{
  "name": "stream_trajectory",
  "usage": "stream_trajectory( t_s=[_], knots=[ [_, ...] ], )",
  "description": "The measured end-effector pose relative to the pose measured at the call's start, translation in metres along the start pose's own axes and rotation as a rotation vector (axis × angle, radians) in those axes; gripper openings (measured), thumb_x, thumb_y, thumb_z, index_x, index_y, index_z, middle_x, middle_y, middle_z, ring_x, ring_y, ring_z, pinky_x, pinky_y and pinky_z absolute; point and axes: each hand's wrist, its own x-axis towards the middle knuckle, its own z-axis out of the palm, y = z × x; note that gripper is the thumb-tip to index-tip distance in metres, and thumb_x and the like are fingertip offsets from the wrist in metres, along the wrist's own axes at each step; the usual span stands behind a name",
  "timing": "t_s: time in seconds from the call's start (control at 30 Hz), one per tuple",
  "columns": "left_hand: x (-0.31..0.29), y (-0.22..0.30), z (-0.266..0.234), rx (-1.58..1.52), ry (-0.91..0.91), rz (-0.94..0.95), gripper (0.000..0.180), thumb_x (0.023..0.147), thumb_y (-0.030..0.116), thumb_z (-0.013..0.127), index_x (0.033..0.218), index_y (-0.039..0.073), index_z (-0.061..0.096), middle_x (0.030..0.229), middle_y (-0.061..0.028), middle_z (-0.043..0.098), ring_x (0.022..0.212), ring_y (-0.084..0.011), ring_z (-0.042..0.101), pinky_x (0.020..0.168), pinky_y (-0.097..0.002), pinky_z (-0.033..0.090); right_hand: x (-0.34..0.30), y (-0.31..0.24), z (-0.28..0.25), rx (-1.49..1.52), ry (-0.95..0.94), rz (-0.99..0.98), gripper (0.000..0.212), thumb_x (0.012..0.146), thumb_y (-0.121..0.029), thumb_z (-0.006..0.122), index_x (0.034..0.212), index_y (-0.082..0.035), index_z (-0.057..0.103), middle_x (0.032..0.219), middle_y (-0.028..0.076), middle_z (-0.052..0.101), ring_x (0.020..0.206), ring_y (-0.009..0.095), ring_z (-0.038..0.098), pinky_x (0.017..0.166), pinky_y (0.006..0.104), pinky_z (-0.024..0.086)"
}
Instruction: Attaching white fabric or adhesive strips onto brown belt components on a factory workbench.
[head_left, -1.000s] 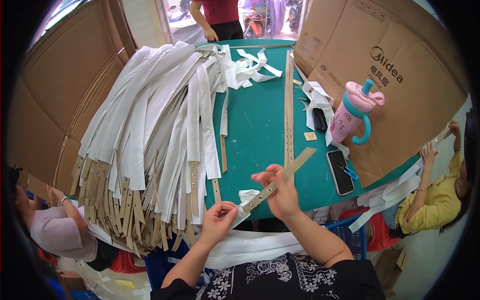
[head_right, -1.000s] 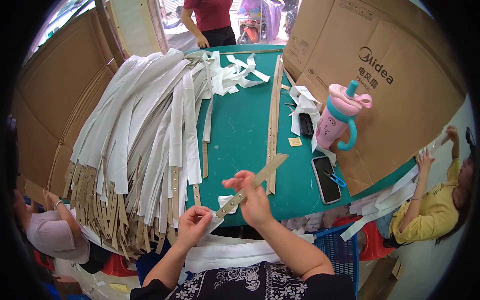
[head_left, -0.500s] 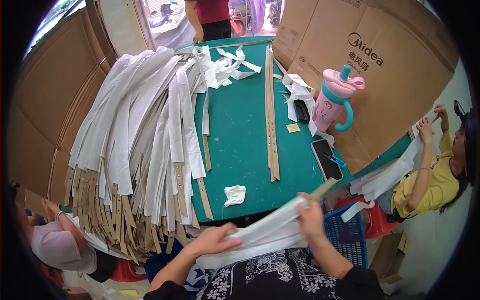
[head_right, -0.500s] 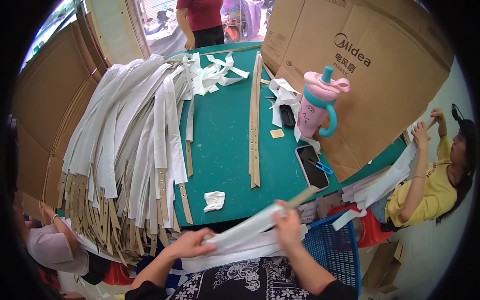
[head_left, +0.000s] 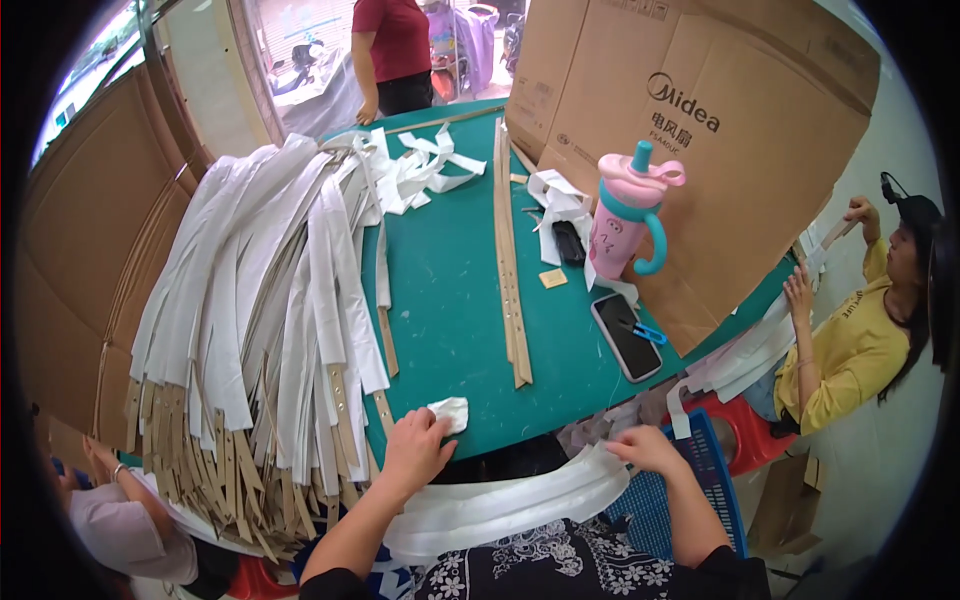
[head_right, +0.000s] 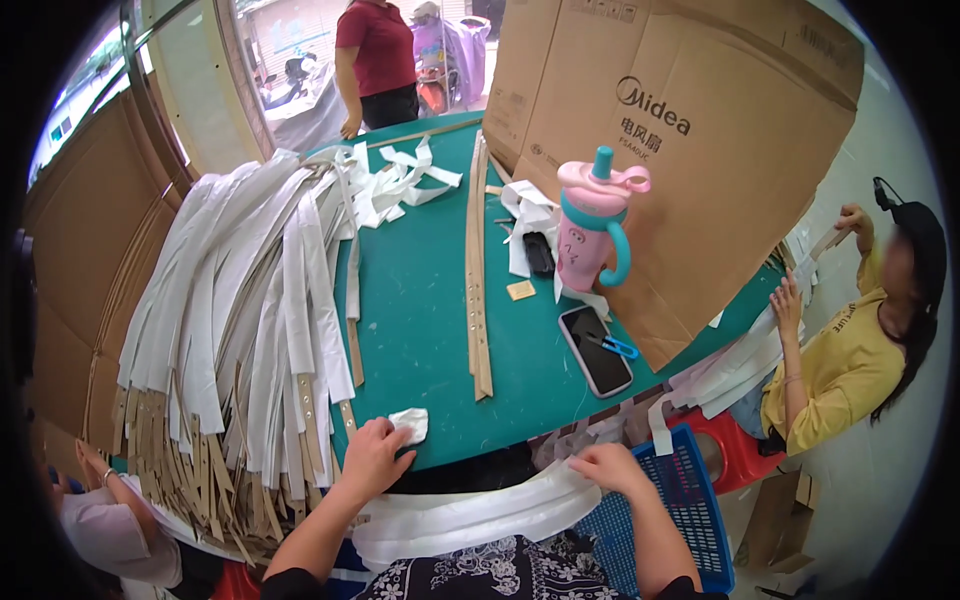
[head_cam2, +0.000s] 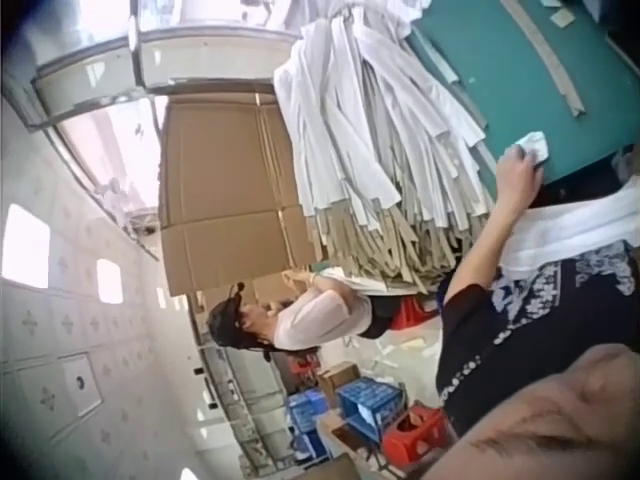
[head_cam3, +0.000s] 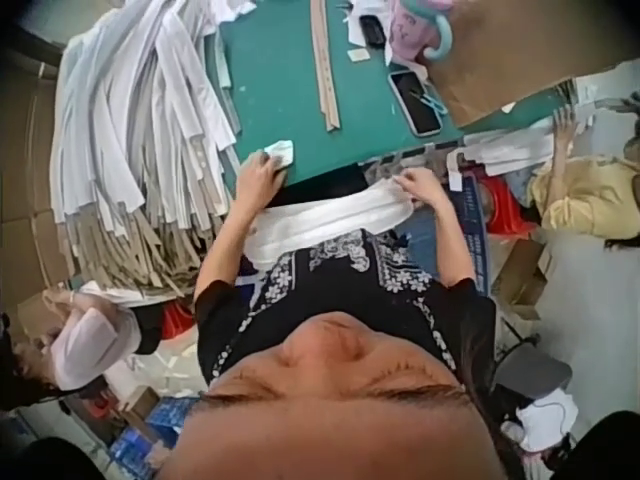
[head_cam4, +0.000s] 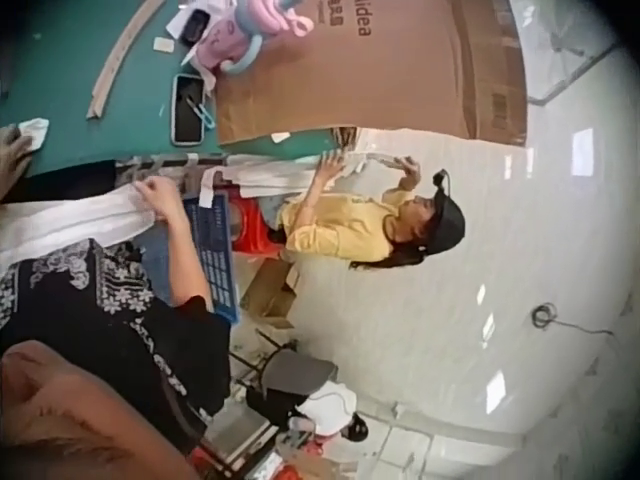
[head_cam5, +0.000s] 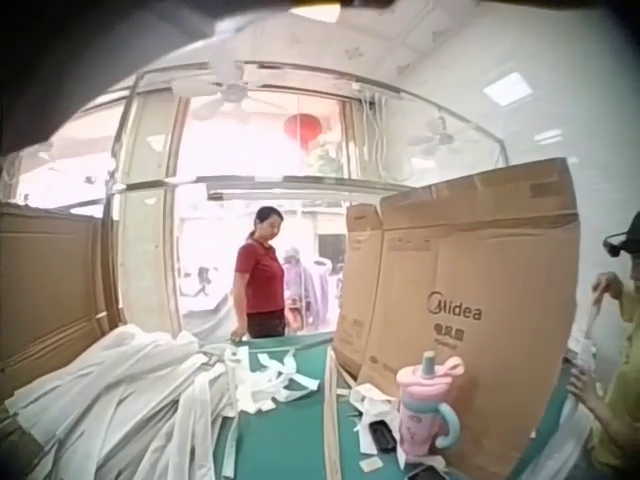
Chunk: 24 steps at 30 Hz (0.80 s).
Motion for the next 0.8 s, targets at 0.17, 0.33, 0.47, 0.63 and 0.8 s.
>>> stream_trajectory(
  t_s=[0.17, 0.33, 0.47, 0.63, 0.8],
  knots=[
    [0.016, -0.019, 0.009, 0.18, -0.08, 0.254, 0.008, 0.069, 0.016, 0.058, 0.063, 0.011, 0.056, 0.07, -0.0039, 0.049, 0.072, -0.0196, 0.051, 0.062, -0.0324, 0.037, 0.077, -0.096, 0.003, 0.022, 0.366, -0.285, 0.028, 0.075, -0.033, 0.063, 0.079, -0.006, 0.064, 0.067, 0.009, 0.062, 0.061, 0.022, 0.06, 0.055, 0.0317, 0.046],
    [0.041, -0.012, -0.014, 0.056, -0.208, 0.148, 0.022, 0.063, 0.032, 0.07, 0.071, 0.013, 0.061, 0.071, -0.0043, 0.052, 0.072, -0.0197, 0.053, 0.06, -0.0333, 0.041, 0.147, -0.121, 0.014, -0.196, 0.411, -0.187, 0.035, 0.071, -0.043, 0.065, 0.075, -0.008, 0.064, 0.071, 0.01, 0.063, 0.067, 0.027, 0.061, 0.058, 0.0371, 0.047],
    [0.119, 0.007, -0.02, -0.125, -0.075, 0.145, 0.027, 0.07, 0.034, 0.067, 0.082, 0.011, 0.062, 0.077, -0.0081, 0.053, 0.075, -0.0265, 0.055, 0.06, -0.036, 0.045, 0.165, -0.109, 0.013, -0.144, 0.18, -0.15, 0.038, 0.07, -0.046, 0.064, 0.072, -0.008, 0.062, 0.069, 0.008, 0.062, 0.067, 0.028, 0.06, 0.059, 0.0377, 0.047],
    [0.274, 0.009, 0.056, -0.003, 0.227, 0.356, 0.019, 0.075, 0.013, 0.057, 0.094, 0.014, 0.061, 0.077, -0.0075, 0.05, 0.077, -0.0249, 0.052, 0.064, -0.0349, 0.043, 0.16, -0.095, 0.021, 0.224, 0.303, -0.244, 0.031, 0.075, -0.037, 0.064, 0.077, -0.006, 0.063, 0.065, 0.006, 0.061, 0.059, 0.018, 0.059, 0.055, 0.0311, 0.045],
    [0.358, 0.003, 0.13, 0.201, 0.15, 0.42, 0.023, 0.075, 0.01, 0.052, 0.091, 0.02, 0.065, 0.078, -0.0047, 0.048, 0.084, -0.0205, 0.05, 0.07, -0.0344, 0.041, 0.152, -0.085, 0.024, 0.428, 0.314, -0.309, 0.026, 0.077, -0.03, 0.062, 0.079, -0.004, 0.061, 0.064, 0.006, 0.061, 0.057, 0.016, 0.059, 0.053, 0.0278, 0.044]
  ],
)
